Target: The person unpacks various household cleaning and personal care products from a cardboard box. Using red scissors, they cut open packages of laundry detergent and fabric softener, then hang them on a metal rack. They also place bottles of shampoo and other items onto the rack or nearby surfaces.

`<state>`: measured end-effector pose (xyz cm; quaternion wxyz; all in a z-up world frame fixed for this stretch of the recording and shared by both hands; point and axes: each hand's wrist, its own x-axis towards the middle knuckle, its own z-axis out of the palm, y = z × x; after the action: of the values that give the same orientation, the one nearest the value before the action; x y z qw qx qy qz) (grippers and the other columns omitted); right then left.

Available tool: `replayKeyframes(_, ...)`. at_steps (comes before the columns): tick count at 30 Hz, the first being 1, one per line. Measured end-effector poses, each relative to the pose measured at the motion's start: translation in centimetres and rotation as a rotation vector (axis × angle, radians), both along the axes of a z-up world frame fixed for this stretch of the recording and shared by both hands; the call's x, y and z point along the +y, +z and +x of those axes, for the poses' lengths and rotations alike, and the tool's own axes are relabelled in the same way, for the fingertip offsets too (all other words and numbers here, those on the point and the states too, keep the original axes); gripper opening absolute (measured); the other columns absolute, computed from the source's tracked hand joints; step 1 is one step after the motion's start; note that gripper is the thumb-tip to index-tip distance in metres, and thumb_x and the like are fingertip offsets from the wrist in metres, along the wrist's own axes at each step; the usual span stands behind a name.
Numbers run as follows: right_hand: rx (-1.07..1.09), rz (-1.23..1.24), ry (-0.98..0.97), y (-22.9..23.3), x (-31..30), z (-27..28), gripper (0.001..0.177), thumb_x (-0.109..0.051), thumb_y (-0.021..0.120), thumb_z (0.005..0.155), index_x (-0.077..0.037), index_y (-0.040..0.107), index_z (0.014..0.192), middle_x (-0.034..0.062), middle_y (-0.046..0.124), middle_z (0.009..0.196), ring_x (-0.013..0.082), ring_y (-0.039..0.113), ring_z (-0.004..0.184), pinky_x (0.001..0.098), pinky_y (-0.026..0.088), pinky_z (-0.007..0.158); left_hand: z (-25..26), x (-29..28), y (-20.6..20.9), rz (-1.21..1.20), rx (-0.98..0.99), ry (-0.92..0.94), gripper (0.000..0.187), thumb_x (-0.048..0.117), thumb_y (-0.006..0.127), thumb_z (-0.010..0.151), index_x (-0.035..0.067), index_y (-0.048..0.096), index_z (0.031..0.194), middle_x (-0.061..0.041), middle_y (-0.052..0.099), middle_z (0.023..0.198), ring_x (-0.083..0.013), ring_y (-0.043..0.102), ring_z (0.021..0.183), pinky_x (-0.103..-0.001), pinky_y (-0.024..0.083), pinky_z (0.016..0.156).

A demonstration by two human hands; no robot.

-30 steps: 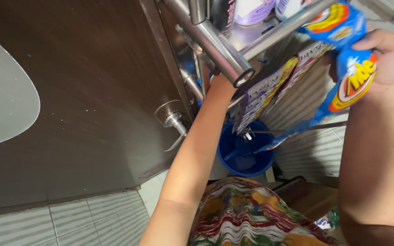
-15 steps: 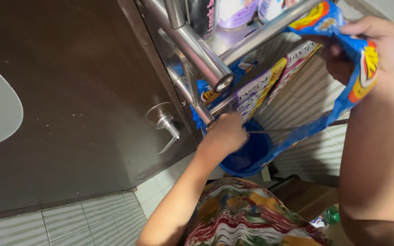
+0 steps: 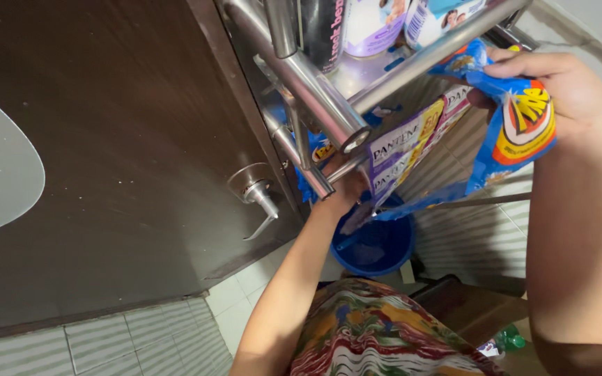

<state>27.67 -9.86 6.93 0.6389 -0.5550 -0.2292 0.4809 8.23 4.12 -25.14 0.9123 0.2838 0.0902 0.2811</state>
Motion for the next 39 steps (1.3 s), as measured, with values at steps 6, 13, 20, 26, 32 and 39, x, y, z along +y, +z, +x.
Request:
replayKeyframes(6, -0.077, -0.04, -0.001, 0.5, -0.6, -0.9, 0.035, -0.007, 0.064, 0.094, 0.004, 0.068, 0.127, 0.0108, 0.074, 0.106, 0.0209, 0.071, 0.082, 0.0322, 0.057, 0.074, 5.6, 0.9, -4.8, -0.551, -0.093, 0.027, 0.034, 0.023, 0.06, 0.101, 0.007, 0.062, 0.132, -0.014, 0.066, 0.124, -0.0271, 0.062, 0.112, -0.04, 0.053, 0.098)
replayKeyframes(13, 0.075, 0.017, 0.016, -0.4, -0.3, 1.0, 0.021, -0.007, 0.07, 0.097, 0.0, 0.071, 0.118, 0.0126, 0.075, 0.097, 0.0225, 0.073, 0.077, 0.0336, 0.058, 0.065, 8.6, 2.3, -10.2, -0.543, -0.116, 0.033, 0.038, 0.027, 0.06, 0.101, 0.009, 0.057, 0.135, -0.013, 0.062, 0.126, -0.0262, 0.059, 0.115, -0.041, 0.051, 0.1)
replayKeyframes(20, 0.186, 0.17, 0.034, -1.1, 3.5, 1.7, 0.017, 0.001, 0.064, 0.103, 0.013, 0.066, 0.114, 0.0209, 0.074, 0.107, 0.0274, 0.073, 0.1, 0.0376, 0.058, 0.094, 7.9, 2.4, -9.5, -0.45, 0.025, 0.091, 0.049, 0.035, 0.058, 0.1, 0.011, 0.048, 0.142, -0.012, 0.055, 0.136, -0.0258, 0.055, 0.122, -0.041, 0.049, 0.104)
replayKeyframes(26, 0.257, 0.275, 0.155, -1.2, 6.0, 2.9, 0.017, 0.0, 0.065, 0.102, 0.011, 0.068, 0.115, 0.0228, 0.073, 0.111, 0.0317, 0.073, 0.108, 0.0436, 0.058, 0.105, 8.5, 2.5, -8.9, -0.367, 0.125, 0.116, 0.059, 0.041, 0.056, 0.098, 0.013, 0.041, 0.148, -0.011, 0.05, 0.143, -0.0254, 0.051, 0.128, -0.041, 0.047, 0.106)
replayKeyframes(32, 0.163, 0.256, 0.123, -2.3, 7.2, 2.9, 0.024, -0.001, 0.066, 0.102, 0.005, 0.067, 0.125, 0.0187, 0.073, 0.121, 0.0277, 0.073, 0.111, 0.0421, 0.058, 0.106, 8.3, 2.1, -8.9, -0.253, 0.244, 0.095, 0.069, 0.048, 0.054, 0.097, 0.015, 0.033, 0.154, -0.01, 0.045, 0.151, -0.025, 0.048, 0.134, -0.041, 0.044, 0.109)
replayKeyframes(39, 0.201, 0.232, 0.135, -3.7, 9.0, 1.3, 0.025, -0.002, 0.07, 0.099, 0.0, 0.069, 0.124, 0.0145, 0.074, 0.122, 0.0245, 0.073, 0.109, 0.0395, 0.059, 0.1, 7.9, 2.0, -13.0, 0.005, 0.503, 0.036, 0.081, 0.056, 0.052, 0.096, 0.017, 0.024, 0.161, -0.009, 0.039, 0.16, -0.0246, 0.044, 0.141, -0.041, 0.042, 0.112)
